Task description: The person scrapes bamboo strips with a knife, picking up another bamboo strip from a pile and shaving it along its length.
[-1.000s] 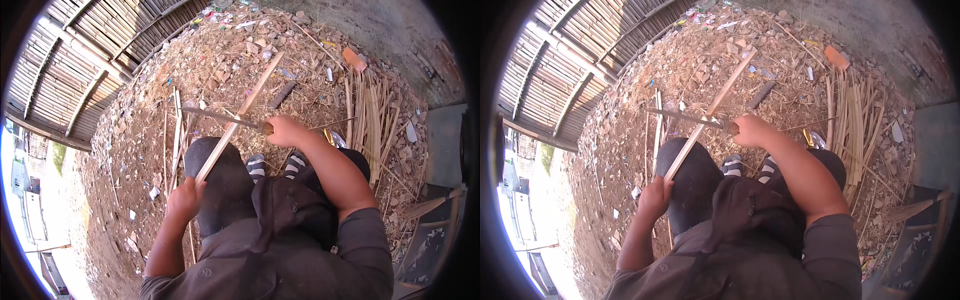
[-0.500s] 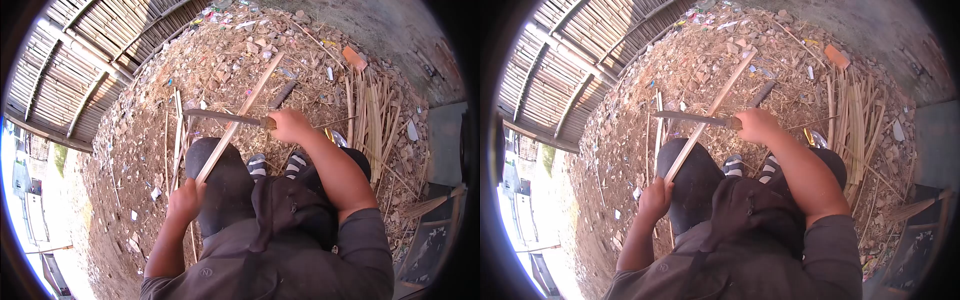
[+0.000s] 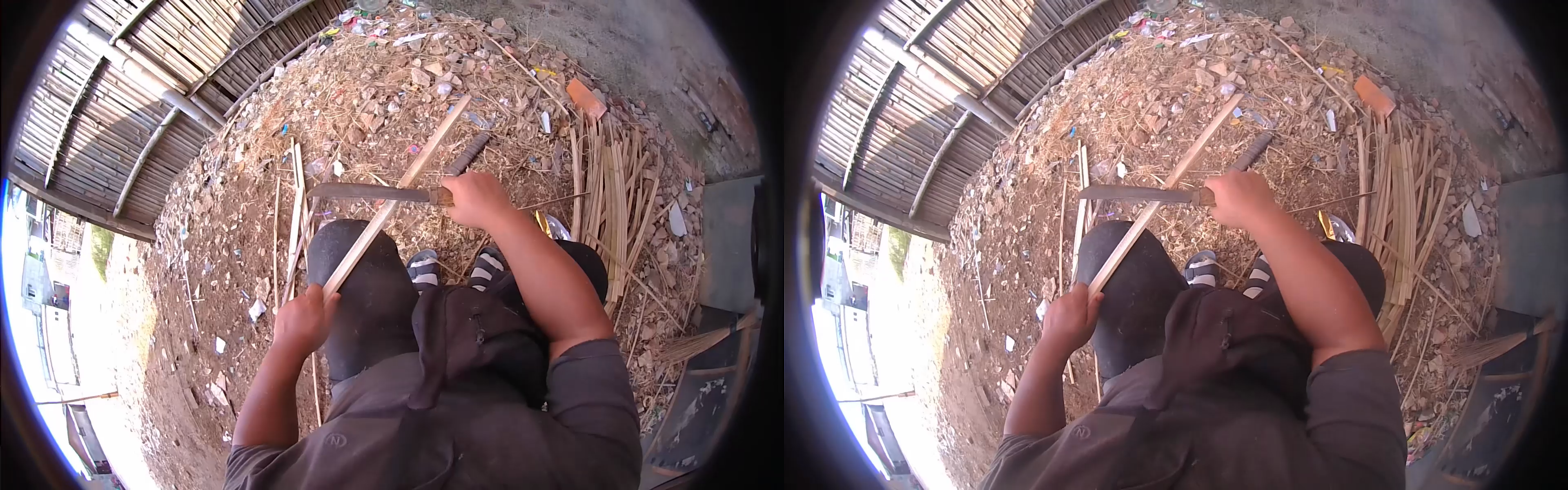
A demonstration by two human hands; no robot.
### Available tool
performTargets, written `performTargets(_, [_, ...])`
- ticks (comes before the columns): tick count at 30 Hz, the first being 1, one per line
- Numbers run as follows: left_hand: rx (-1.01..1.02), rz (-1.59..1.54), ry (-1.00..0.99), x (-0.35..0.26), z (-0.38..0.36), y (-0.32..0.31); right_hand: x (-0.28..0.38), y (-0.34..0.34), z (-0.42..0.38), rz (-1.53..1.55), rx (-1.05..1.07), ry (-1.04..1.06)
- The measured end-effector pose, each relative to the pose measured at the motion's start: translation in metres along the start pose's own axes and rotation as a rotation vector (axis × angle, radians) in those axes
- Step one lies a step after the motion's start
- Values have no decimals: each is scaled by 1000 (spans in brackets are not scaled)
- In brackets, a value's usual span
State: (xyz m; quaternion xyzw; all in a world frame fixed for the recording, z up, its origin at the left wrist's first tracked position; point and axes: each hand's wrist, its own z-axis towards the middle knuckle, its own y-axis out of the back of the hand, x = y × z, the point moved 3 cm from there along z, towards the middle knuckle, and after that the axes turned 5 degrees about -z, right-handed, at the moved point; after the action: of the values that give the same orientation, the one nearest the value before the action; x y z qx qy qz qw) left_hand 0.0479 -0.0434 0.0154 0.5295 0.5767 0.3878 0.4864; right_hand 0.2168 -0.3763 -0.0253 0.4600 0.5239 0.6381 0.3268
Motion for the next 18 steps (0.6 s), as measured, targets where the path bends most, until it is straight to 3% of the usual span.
performTargets(2, [-17,25,34,0,-2,-3,1,10,-7,67,7,-33])
performTargets(5, [-31,24,16,-3,-4,-3,-6,0,-10,399,202,-57])
performTargets(8, [-98,25,-43,2,-6,-8,-4,-21,-7,417,141,-61])
performTargets(9, [-123,30,-67,3,-5,-9,2,-20,-7,351,9,44])
performTargets(13, [-42,17,-3,2,-4,-7,45,12,-19,-47,63,306])
performTargets(16, [-13,57,19,5,-9,-7,2,3,-1,35,-113,18])
performTargets(18, [8,42,18,-3,-1,1,-1,9,3,-45,-95,31])
